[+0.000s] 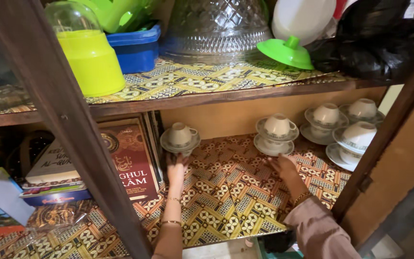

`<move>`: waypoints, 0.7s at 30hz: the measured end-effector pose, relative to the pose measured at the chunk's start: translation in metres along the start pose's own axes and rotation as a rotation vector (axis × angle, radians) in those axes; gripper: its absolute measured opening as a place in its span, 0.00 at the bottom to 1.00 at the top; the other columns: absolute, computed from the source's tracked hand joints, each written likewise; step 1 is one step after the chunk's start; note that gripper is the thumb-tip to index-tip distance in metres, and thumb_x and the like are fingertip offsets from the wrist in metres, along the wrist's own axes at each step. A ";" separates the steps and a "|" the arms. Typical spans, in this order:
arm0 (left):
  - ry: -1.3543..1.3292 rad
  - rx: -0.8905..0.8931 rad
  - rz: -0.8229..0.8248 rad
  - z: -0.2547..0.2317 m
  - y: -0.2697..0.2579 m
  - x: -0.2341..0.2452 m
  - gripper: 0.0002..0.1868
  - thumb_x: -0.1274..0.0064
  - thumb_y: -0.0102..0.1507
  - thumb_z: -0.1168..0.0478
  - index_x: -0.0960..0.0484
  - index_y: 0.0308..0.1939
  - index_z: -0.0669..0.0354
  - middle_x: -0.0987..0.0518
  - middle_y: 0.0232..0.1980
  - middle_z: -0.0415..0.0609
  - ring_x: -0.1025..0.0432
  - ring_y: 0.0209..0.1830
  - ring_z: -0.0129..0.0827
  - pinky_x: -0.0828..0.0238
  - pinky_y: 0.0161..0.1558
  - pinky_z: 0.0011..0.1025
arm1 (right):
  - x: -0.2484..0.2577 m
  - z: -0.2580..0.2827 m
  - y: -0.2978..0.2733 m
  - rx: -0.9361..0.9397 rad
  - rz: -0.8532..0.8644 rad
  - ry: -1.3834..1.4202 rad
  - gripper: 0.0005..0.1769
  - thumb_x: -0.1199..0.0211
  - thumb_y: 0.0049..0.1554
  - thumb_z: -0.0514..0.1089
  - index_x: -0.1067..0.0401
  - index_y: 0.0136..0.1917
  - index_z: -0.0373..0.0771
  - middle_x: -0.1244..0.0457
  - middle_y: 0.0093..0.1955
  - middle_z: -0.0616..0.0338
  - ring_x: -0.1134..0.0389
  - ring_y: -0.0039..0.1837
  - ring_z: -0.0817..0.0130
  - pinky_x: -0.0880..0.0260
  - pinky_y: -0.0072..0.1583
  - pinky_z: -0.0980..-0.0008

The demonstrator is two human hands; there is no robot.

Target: The person arranges cups and saucers on the shelves of a wooden cabinet by hand.

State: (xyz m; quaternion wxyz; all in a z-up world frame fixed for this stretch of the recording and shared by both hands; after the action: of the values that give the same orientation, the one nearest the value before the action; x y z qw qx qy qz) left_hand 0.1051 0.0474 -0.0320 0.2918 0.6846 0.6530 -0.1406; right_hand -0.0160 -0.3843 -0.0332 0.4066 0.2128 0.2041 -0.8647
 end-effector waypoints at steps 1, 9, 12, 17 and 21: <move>0.026 -0.001 -0.003 -0.002 0.000 -0.002 0.38 0.52 0.67 0.63 0.51 0.79 0.52 0.30 0.70 0.56 0.24 0.59 0.45 0.23 0.58 0.40 | 0.006 0.004 0.005 0.060 0.049 -0.051 0.17 0.45 0.63 0.32 0.37 0.64 0.22 0.34 0.56 0.42 0.26 0.53 0.55 0.24 0.53 0.67; 0.042 0.007 0.024 -0.015 -0.014 -0.008 0.37 0.52 0.67 0.57 0.49 0.78 0.57 0.28 0.67 0.56 0.24 0.59 0.46 0.22 0.58 0.38 | 0.004 0.011 0.025 0.152 -0.068 -0.179 0.15 0.54 0.61 0.25 0.40 0.60 0.12 0.36 0.58 0.31 0.27 0.48 0.46 0.23 0.47 0.64; 0.080 0.065 -0.002 -0.026 -0.020 -0.018 0.38 0.52 0.67 0.56 0.49 0.79 0.57 0.26 0.67 0.59 0.23 0.59 0.47 0.24 0.57 0.40 | 0.006 0.010 0.028 0.096 -0.131 -0.157 0.16 0.55 0.62 0.27 0.44 0.63 0.13 0.36 0.59 0.28 0.27 0.47 0.44 0.22 0.46 0.66; -0.082 0.153 0.007 -0.040 -0.032 -0.025 0.42 0.49 0.67 0.58 0.55 0.80 0.52 0.28 0.71 0.64 0.23 0.63 0.44 0.28 0.61 0.38 | 0.003 -0.009 0.027 -0.174 -0.013 -0.263 0.22 0.48 0.65 0.38 0.38 0.69 0.22 0.29 0.60 0.33 0.20 0.48 0.65 0.27 0.44 0.79; -0.232 0.109 -0.030 -0.041 -0.025 -0.025 0.44 0.51 0.65 0.63 0.60 0.80 0.47 0.35 0.74 0.61 0.27 0.63 0.50 0.33 0.65 0.40 | -0.030 -0.020 0.008 -0.137 0.010 -0.079 0.24 0.54 0.64 0.29 0.47 0.73 0.27 0.38 0.66 0.36 0.24 0.55 0.56 0.24 0.50 0.77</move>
State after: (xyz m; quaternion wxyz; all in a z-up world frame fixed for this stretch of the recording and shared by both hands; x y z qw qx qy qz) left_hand 0.0703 0.0504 0.0089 0.3255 0.6687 0.6165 -0.2585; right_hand 0.0121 -0.3602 -0.0349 0.4323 0.1513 0.2457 -0.8543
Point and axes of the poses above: each hand's wrist, its own y-axis towards the middle knuckle, its own x-axis out of the back of the hand, z = x × y, the point moved 3 cm from there along y, towards the middle knuckle
